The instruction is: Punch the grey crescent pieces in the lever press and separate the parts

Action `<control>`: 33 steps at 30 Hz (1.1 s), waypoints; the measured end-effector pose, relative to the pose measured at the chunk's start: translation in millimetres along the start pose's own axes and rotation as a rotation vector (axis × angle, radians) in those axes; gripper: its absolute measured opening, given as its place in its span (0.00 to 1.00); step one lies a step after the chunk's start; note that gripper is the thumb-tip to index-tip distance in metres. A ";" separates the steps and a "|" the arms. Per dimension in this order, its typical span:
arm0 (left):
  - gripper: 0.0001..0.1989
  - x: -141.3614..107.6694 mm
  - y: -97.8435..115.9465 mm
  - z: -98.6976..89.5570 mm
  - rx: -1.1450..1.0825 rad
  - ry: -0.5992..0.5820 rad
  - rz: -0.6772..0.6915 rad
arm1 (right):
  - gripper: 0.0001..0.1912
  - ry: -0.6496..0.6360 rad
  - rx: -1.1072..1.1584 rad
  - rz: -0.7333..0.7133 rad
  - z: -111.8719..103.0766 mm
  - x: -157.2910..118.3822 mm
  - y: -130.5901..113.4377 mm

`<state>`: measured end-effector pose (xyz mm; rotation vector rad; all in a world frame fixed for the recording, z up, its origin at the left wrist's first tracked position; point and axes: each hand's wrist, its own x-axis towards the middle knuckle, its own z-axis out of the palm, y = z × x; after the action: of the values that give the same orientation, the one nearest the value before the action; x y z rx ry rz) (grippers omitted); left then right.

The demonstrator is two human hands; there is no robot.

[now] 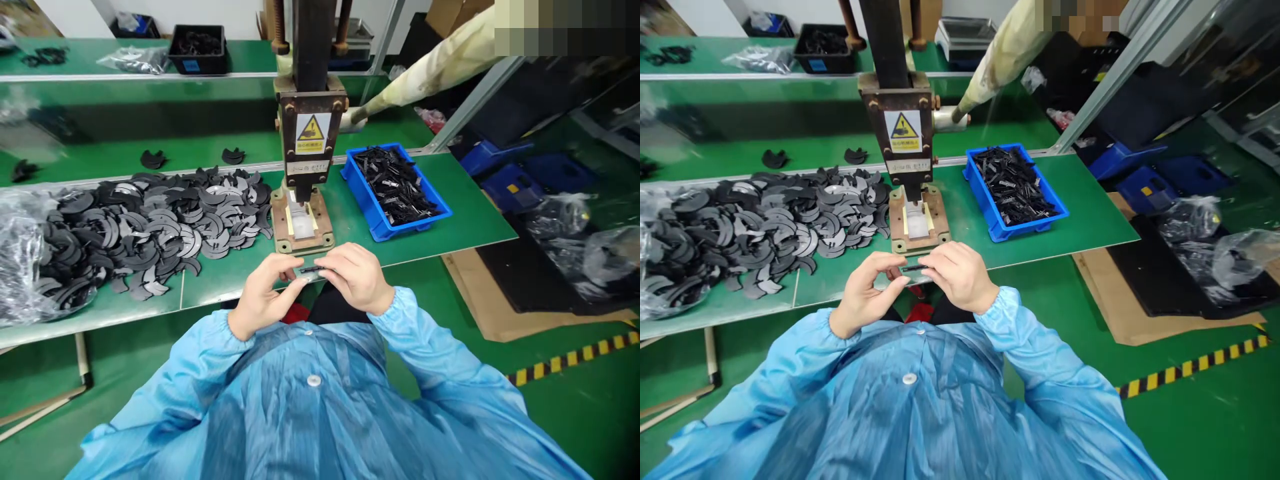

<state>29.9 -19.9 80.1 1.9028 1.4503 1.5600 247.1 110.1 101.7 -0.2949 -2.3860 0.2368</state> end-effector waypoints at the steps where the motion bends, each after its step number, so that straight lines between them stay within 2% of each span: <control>1: 0.18 -0.5 0.7 -0.2 -0.004 -0.004 -0.010 | 0.11 -0.002 0.004 -0.004 1.8 0.0 -0.2; 4: 0.15 -1.3 2.3 1.1 -0.042 -0.025 -0.094 | 0.11 -0.015 0.006 -0.010 5.5 -0.7 -0.4; 7: 0.10 0.0 1.2 5.0 -0.232 -0.048 -0.349 | 0.11 -0.036 -0.004 -0.026 7.7 -1.2 0.5; 9: 0.14 2.1 -1.3 7.9 -0.449 -0.093 -0.566 | 0.12 -0.046 -0.014 -0.062 9.6 -1.2 1.7; 11: 0.18 4.6 -4.6 10.0 -0.654 -0.168 -0.715 | 0.15 -0.063 -0.013 -0.110 11.3 -0.6 2.9; 14: 0.21 8.3 -11.6 10.2 -0.807 -0.253 -0.777 | 0.20 -0.096 0.022 -0.138 7.7 2.6 7.5; 16: 0.23 12.9 -20.9 8.4 -0.795 -0.248 -0.742 | 0.22 -0.085 0.037 -0.090 -4.1 8.7 15.9; 18: 0.25 21.6 -36.8 5.2 -0.694 -0.174 -0.666 | 0.22 0.001 0.030 0.001 -25.0 20.8 29.8; 20: 0.23 35.5 -58.8 1.4 -0.543 -0.053 -0.581 | 0.20 0.188 0.018 0.092 -52.6 40.9 46.3; 22: 0.20 53.0 -83.1 -1.6 -0.373 0.050 -0.515 | 0.20 0.454 0.039 0.143 -81.3 69.1 59.3; 24: 0.16 71.3 -104.3 -2.8 -0.168 0.089 -0.458 | 0.25 0.654 0.152 0.090 -105.5 102.2 63.0; 25: 0.14 79.6 -112.5 -2.6 -0.053 0.086 -0.429 | 0.28 0.696 0.212 0.072 -114.7 118.7 60.9; 27: 0.10 93.2 -123.2 -1.1 0.172 0.037 -0.365 | 0.34 0.677 0.291 0.017 -126.4 147.1 50.7; 29: 0.07 102.2 -127.8 0.7 0.331 -0.038 -0.288 | 0.38 0.582 0.316 -0.004 -130.4 165.3 38.4; 33: 0.10 110.3 -128.6 2.0 0.449 -0.184 -0.126 | 0.27 0.520 0.289 0.045 -126.4 168.2 27.6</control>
<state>-43.8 129.3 48.3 2.0705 1.9098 1.0324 215.2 194.1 294.0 -0.2388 -1.8061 0.4606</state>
